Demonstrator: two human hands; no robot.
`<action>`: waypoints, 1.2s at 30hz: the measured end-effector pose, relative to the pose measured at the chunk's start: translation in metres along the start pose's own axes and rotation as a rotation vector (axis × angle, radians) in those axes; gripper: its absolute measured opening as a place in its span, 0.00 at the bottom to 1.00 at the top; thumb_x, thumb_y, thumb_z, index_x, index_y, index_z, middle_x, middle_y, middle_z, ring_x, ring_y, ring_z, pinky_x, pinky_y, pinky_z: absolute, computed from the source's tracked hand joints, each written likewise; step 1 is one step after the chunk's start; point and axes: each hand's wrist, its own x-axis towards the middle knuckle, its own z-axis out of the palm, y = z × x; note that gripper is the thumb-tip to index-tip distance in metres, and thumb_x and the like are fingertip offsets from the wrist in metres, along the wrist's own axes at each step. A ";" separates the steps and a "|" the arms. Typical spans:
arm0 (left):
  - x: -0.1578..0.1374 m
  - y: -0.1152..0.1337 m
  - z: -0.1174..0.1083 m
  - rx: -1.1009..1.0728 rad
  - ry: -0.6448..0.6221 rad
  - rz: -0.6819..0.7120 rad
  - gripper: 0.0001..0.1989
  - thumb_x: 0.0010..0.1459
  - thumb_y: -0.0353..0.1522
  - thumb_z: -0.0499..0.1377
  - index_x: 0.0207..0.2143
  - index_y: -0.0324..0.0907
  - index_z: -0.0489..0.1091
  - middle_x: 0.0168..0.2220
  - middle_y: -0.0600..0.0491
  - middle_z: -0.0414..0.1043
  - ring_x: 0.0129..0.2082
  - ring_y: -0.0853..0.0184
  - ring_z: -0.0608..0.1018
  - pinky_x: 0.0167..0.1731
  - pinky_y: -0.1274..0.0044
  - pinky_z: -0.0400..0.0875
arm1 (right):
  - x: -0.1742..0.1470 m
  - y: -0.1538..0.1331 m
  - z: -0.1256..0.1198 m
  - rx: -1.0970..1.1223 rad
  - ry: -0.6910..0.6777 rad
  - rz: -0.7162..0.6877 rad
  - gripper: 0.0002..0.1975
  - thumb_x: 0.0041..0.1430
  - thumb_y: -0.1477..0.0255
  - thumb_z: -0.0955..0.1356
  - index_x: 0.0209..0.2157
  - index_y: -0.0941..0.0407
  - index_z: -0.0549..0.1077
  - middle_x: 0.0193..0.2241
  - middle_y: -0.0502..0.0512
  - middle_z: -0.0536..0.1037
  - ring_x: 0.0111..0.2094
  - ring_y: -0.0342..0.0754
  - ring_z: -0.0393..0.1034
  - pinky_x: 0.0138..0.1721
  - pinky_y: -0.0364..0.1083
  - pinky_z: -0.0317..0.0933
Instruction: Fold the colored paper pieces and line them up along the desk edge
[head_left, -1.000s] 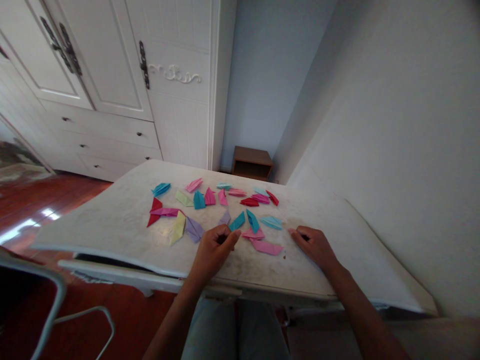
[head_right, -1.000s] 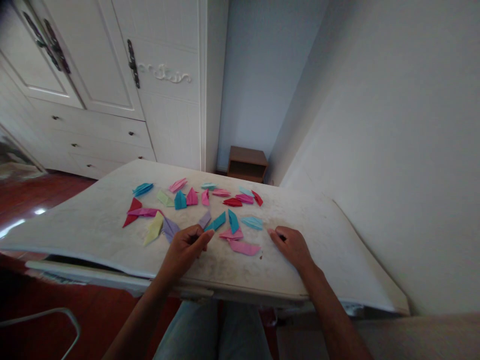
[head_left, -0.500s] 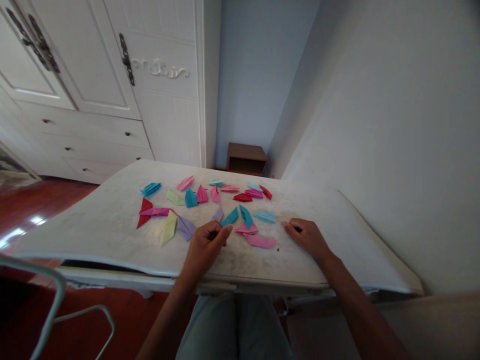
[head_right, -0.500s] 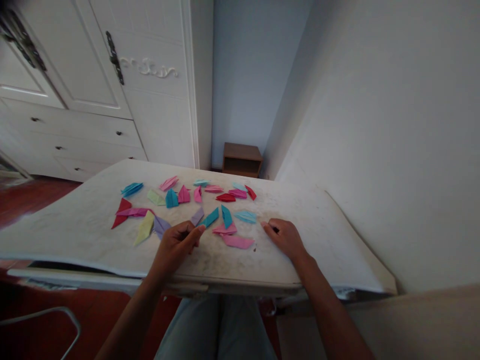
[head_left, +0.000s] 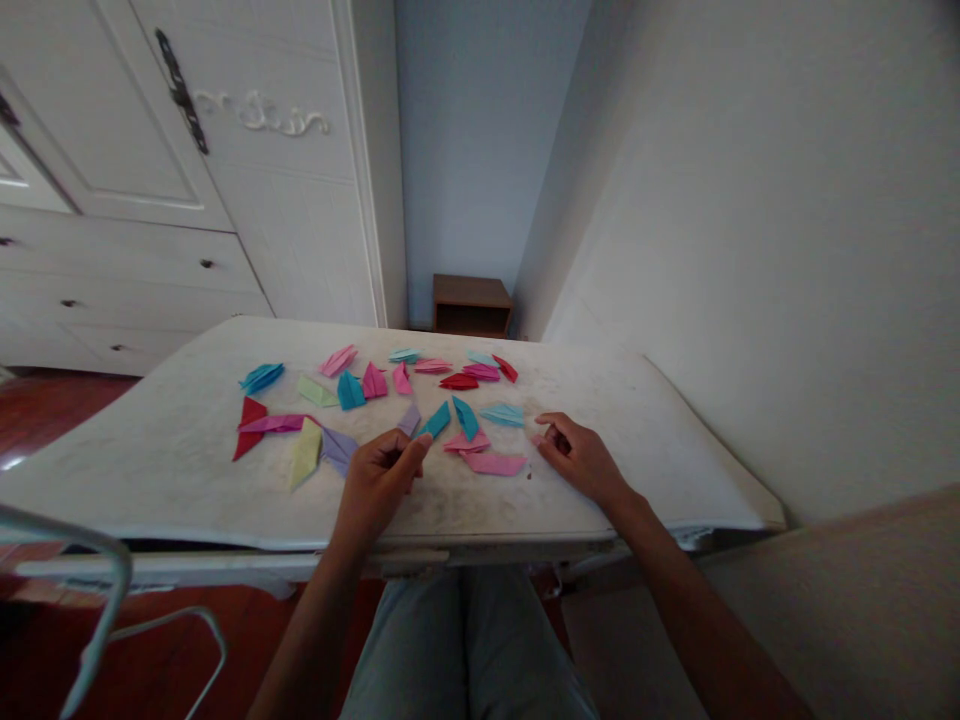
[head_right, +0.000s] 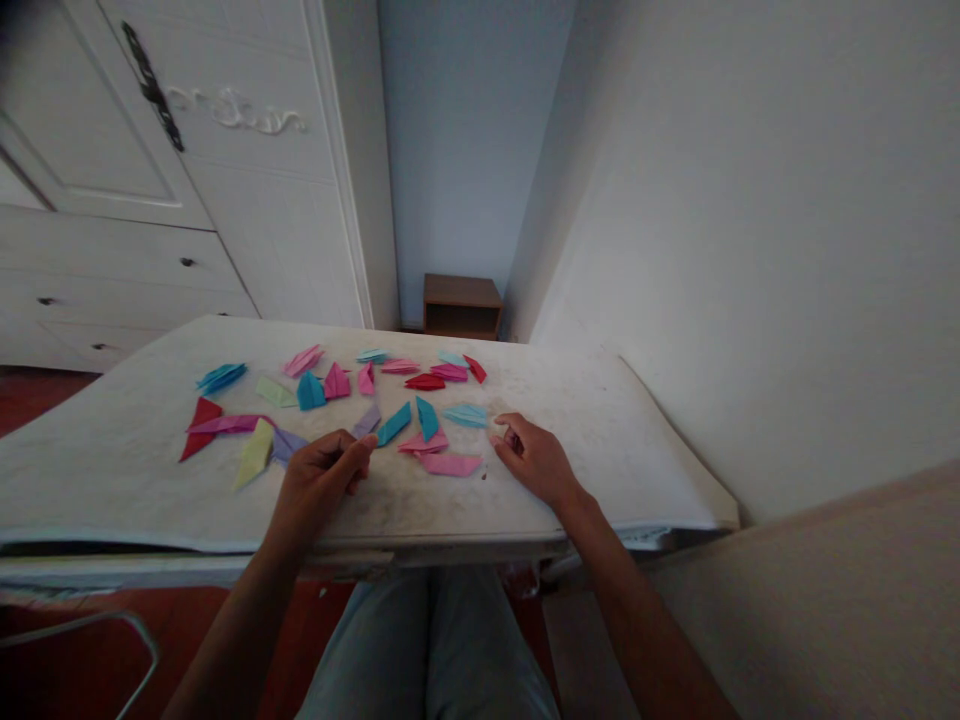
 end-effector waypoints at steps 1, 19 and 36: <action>0.000 -0.001 0.000 -0.001 0.001 0.000 0.19 0.56 0.42 0.59 0.18 0.40 0.63 0.14 0.59 0.59 0.15 0.75 0.61 0.18 0.82 0.55 | -0.001 0.000 0.001 0.003 -0.004 -0.002 0.17 0.61 0.63 0.64 0.49 0.57 0.69 0.27 0.50 0.73 0.25 0.44 0.65 0.31 0.43 0.59; 0.005 -0.006 0.003 0.056 0.055 0.015 0.18 0.55 0.41 0.60 0.18 0.41 0.64 0.16 0.57 0.61 0.17 0.73 0.63 0.18 0.81 0.57 | 0.042 -0.027 0.001 -0.386 -0.273 0.029 0.18 0.68 0.65 0.61 0.55 0.51 0.71 0.45 0.58 0.75 0.44 0.52 0.71 0.40 0.46 0.62; -0.002 0.011 0.024 0.222 0.254 0.043 0.18 0.56 0.41 0.59 0.18 0.41 0.64 0.14 0.58 0.61 0.16 0.73 0.62 0.18 0.80 0.56 | 0.022 0.008 -0.014 1.127 -0.232 0.393 0.23 0.54 0.49 0.68 0.33 0.55 0.64 0.26 0.53 0.78 0.17 0.44 0.72 0.12 0.38 0.55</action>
